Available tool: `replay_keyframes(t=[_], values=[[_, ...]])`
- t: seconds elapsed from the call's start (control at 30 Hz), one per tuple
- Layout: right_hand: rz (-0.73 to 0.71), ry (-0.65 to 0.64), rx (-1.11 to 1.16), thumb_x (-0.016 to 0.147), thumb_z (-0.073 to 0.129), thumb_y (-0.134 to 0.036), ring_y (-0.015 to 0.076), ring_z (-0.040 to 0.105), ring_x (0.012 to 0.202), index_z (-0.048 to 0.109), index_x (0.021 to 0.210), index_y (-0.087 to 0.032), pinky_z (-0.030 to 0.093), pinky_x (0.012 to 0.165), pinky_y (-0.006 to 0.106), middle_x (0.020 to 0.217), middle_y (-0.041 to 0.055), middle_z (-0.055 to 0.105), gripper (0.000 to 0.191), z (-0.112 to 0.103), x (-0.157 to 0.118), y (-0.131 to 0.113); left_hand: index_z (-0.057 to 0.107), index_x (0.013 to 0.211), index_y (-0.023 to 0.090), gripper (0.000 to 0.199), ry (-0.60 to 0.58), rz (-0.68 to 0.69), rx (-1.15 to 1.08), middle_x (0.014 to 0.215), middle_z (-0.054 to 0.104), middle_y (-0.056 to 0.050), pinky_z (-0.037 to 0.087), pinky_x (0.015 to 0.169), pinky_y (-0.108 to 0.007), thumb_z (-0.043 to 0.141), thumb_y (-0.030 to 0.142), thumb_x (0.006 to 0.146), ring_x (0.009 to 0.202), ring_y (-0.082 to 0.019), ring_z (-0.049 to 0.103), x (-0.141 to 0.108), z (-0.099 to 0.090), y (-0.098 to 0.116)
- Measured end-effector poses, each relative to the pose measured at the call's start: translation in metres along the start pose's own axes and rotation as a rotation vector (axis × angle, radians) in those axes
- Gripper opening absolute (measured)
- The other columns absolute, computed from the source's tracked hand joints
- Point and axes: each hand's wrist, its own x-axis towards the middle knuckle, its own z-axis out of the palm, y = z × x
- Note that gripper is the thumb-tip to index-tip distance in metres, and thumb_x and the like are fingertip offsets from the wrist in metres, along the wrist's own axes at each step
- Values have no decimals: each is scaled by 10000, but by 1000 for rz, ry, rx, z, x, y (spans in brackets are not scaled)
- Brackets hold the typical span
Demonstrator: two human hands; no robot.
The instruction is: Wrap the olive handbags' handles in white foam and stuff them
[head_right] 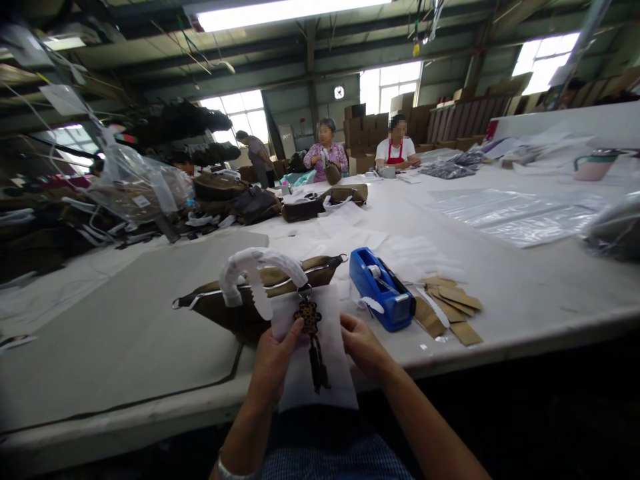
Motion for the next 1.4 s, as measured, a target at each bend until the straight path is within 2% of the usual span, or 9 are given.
replay_keyframes(t=[0.1,0.23,0.4,0.53,0.63,0.77,0.97,1.17,1.4], values=[[-65,-21,-59,791,767,-564,184,667,682,735,1033,-229,532,593,277,807,10,726,414,14,-1,-4,795,1056,140,409,35,50,96,1002,805,-105,601,803,-369,775,458,800,911,-289,754,-1,0,-3],[-176,61,-242,784,788,-529,157,604,553,680,867,-204,490,544,272,630,-24,607,352,29,1,-7,807,965,137,339,99,103,208,877,799,-95,562,808,-367,739,440,830,882,-301,739,-7,3,-6],[-246,130,-469,852,723,-478,180,628,551,673,925,-200,476,551,289,618,-10,599,292,40,-1,-7,780,1025,189,329,114,204,243,972,790,-90,525,859,-345,654,464,897,983,-296,718,-16,7,-7],[-199,-76,-484,853,731,-462,180,647,623,672,1096,-193,496,606,284,710,3,635,367,33,-5,-20,762,1065,192,313,149,225,336,994,789,-83,512,870,-347,634,431,908,983,-285,713,-14,2,-6],[-177,-164,-375,898,632,-579,164,611,613,687,1012,-179,497,615,283,700,7,610,420,26,-1,-27,758,1059,158,363,106,188,375,952,787,-87,526,840,-363,622,459,908,939,-288,718,-13,-1,-4],[-266,101,-458,916,559,-636,120,438,449,694,832,-170,353,474,254,507,-36,476,492,32,9,-22,740,1126,138,403,78,217,498,1012,784,-123,544,873,-403,574,456,942,997,-313,723,-16,-1,-2],[-405,281,-566,885,644,-544,130,471,591,690,740,-170,356,551,244,616,-8,551,403,51,10,-13,547,1449,123,479,143,564,755,1347,645,-192,463,1093,-453,451,320,1023,1292,-308,593,-19,3,-7],[-415,383,-539,886,637,-535,118,447,556,682,729,-160,357,542,237,577,-20,523,410,62,8,-4,624,1387,120,430,355,751,885,1206,604,-208,512,1012,-504,525,180,973,1170,-333,594,-13,7,-16],[-415,431,-520,875,661,-547,121,487,552,733,800,-163,378,539,231,589,-19,559,398,67,8,1,704,1240,162,302,391,793,835,1089,701,-128,550,923,-391,607,209,958,1037,-268,676,-14,-5,-3]])
